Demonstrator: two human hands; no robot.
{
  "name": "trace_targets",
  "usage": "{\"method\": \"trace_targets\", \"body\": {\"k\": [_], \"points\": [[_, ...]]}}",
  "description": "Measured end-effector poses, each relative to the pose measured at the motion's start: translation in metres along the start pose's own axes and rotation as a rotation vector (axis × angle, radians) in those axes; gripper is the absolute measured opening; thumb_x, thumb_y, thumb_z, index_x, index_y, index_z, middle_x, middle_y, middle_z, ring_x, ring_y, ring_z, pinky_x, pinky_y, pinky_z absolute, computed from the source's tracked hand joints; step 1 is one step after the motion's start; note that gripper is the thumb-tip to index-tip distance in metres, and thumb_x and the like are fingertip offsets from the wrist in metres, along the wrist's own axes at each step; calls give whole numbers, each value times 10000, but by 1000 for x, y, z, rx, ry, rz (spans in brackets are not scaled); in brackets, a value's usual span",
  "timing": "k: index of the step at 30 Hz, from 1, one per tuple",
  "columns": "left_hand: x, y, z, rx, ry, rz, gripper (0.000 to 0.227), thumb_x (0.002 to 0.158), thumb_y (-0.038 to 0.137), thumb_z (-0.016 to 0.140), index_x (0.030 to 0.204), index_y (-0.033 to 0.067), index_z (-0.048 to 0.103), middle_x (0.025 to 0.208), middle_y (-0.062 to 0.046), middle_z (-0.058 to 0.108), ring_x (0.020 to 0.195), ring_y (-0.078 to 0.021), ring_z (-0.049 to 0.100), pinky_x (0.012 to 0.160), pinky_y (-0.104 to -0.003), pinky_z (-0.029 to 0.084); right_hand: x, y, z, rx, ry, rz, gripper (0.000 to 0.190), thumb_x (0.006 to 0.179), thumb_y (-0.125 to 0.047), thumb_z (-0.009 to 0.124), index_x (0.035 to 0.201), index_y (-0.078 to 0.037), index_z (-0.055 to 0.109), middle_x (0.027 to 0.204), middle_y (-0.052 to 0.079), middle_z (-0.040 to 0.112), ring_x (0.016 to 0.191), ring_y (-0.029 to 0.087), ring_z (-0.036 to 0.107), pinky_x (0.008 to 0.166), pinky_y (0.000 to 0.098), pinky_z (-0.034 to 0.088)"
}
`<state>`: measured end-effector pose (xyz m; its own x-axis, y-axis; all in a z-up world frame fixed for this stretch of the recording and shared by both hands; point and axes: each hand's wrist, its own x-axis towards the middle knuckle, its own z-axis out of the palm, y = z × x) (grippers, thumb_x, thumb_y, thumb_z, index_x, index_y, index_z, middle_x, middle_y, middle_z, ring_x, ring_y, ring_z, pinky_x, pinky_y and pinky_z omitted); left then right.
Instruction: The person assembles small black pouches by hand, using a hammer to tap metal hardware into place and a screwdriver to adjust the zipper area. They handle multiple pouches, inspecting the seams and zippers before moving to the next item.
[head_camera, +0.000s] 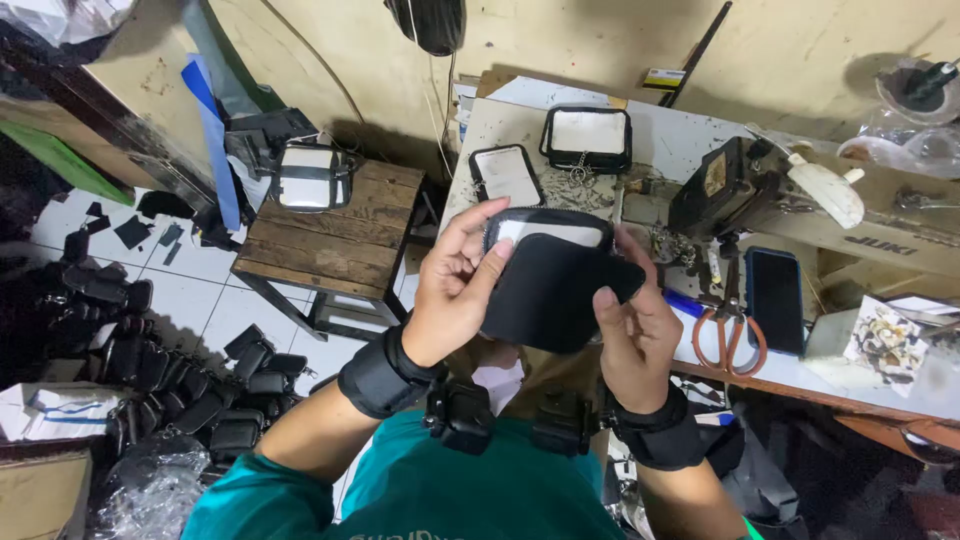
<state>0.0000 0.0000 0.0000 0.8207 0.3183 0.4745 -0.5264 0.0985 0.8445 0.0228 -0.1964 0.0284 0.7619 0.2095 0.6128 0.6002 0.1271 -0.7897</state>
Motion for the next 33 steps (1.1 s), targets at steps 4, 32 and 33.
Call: {"method": "trace_targets", "body": {"k": [4, 32, 33], "points": [[-4, 21, 5, -25, 8, -35, 335, 1061, 25, 549, 1390, 34, 613, 898, -105, 773, 759, -55, 650, 659, -212, 578, -5, 16, -5, -11, 19, 15, 257, 1056, -7, 555, 1291, 83, 611, 1296, 273, 665, 1308, 310, 567, 1068, 515, 485], [-4, 47, 10, 8, 72, -86, 320, 1097, 102, 489, 1350, 1, 658, 1021, -142, 781, 1007, -101, 609, 926, -326, 567, -20, 39, 17, -68, 217, -54, 169, 956, 65, 680, 1098, 149, 647, 1025, 283, 739, 1073, 306, 659, 925, 394, 531], [-4, 48, 9, 0, 72, -89, 322, 1097, 99, 484, 1349, -3, 657, 980, -150, 782, 970, -104, 626, 899, -314, 575, -20, 40, 16, -68, 219, -58, 169, 949, 65, 686, 1090, 151, 649, 1016, 281, 740, 1063, 301, 659, 919, 398, 533]]}}
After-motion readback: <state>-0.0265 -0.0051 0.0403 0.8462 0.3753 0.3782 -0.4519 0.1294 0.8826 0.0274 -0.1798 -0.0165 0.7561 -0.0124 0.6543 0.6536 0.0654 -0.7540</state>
